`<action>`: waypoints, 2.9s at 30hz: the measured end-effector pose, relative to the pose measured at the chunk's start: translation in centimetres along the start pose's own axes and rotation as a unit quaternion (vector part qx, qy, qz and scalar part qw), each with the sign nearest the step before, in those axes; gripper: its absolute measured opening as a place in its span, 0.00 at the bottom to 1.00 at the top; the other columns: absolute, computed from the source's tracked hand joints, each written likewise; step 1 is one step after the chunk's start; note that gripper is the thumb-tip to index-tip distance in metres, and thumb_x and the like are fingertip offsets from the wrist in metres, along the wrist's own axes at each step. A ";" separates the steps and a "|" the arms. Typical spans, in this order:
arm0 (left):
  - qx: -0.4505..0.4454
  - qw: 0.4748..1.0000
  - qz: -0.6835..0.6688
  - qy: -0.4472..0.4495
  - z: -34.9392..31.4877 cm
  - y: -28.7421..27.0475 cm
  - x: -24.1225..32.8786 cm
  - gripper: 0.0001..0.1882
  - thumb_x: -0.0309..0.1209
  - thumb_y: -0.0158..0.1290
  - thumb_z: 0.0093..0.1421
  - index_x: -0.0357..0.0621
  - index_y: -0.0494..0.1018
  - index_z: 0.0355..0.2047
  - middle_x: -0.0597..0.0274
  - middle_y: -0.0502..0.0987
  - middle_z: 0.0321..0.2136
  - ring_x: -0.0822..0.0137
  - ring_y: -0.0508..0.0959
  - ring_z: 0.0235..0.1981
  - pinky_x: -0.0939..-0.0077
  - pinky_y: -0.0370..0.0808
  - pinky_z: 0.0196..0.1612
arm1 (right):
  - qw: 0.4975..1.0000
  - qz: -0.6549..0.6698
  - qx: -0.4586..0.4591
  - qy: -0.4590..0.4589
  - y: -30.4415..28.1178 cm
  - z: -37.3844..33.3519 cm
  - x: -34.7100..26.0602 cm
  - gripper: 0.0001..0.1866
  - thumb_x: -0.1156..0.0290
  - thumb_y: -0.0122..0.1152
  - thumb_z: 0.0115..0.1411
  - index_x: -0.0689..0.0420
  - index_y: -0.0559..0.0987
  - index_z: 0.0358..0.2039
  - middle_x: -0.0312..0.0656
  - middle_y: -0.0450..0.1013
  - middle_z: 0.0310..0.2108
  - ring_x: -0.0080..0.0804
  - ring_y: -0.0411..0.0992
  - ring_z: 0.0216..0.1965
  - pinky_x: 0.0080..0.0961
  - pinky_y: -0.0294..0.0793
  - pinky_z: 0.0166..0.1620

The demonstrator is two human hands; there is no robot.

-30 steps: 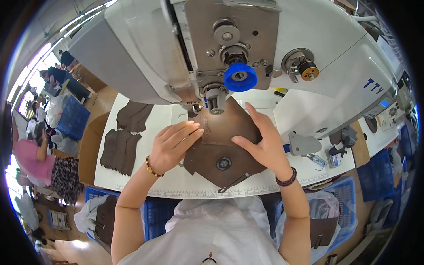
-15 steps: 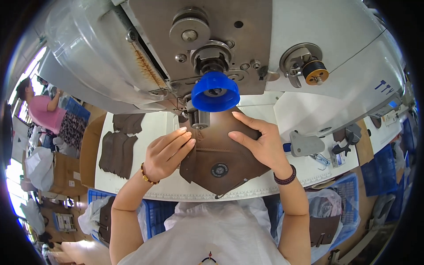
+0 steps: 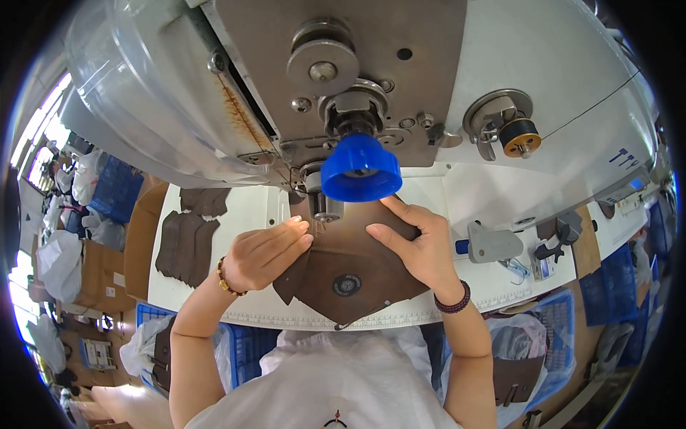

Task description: Using an industrial sewing machine to stitch together components of a leather shoe upper.

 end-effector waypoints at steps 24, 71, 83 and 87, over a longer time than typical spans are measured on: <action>-0.041 0.999 0.013 0.000 0.2 0.3 -1.6 0.10 0.22 0.55 0.46 0.39 0.76 0.31 0.61 0.77 0.34 0.66 0.78 0.39 0.81 0.78 0.32 | 0.997 -0.016 0.048 -0.061 -0.1 1.3 0.0 0.10 0.68 0.68 0.48 0.57 0.81 0.31 0.38 0.73 0.21 0.24 0.66 0.22 0.21 0.64 0.27; -0.020 0.999 0.020 -0.025 0.0 -0.2 -1.1 0.08 0.24 0.56 0.44 0.41 0.77 0.28 0.66 0.77 0.32 0.68 0.76 0.37 0.78 0.75 0.32 | 0.899 -0.337 -0.030 -0.278 7.1 -6.3 -4.6 0.19 0.74 0.53 0.48 0.63 0.75 0.44 0.57 0.68 0.48 0.50 0.67 0.51 0.51 0.62 0.53; -0.001 0.999 -0.019 -0.051 0.4 0.6 -2.6 0.12 0.24 0.55 0.41 0.40 0.76 0.29 0.64 0.76 0.30 0.68 0.77 0.32 0.79 0.76 0.29 | 0.901 -0.325 -0.012 -0.287 6.4 -4.1 -4.5 0.18 0.76 0.57 0.47 0.62 0.75 0.42 0.53 0.70 0.45 0.47 0.69 0.48 0.49 0.64 0.52; 0.002 0.998 -0.021 -0.056 0.5 0.7 -2.6 0.12 0.24 0.55 0.41 0.41 0.76 0.30 0.65 0.75 0.29 0.68 0.78 0.30 0.79 0.76 0.28 | 0.912 -0.302 -0.015 -0.276 6.3 -4.1 -3.8 0.22 0.82 0.50 0.44 0.62 0.75 0.44 0.54 0.69 0.47 0.50 0.68 0.51 0.51 0.59 0.55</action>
Point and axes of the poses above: each hand's wrist, its own z-axis towards the middle knuckle, its own y-axis out of the palm, x = y × z, the point moved 2 cm from there along z, towards the middle knuckle
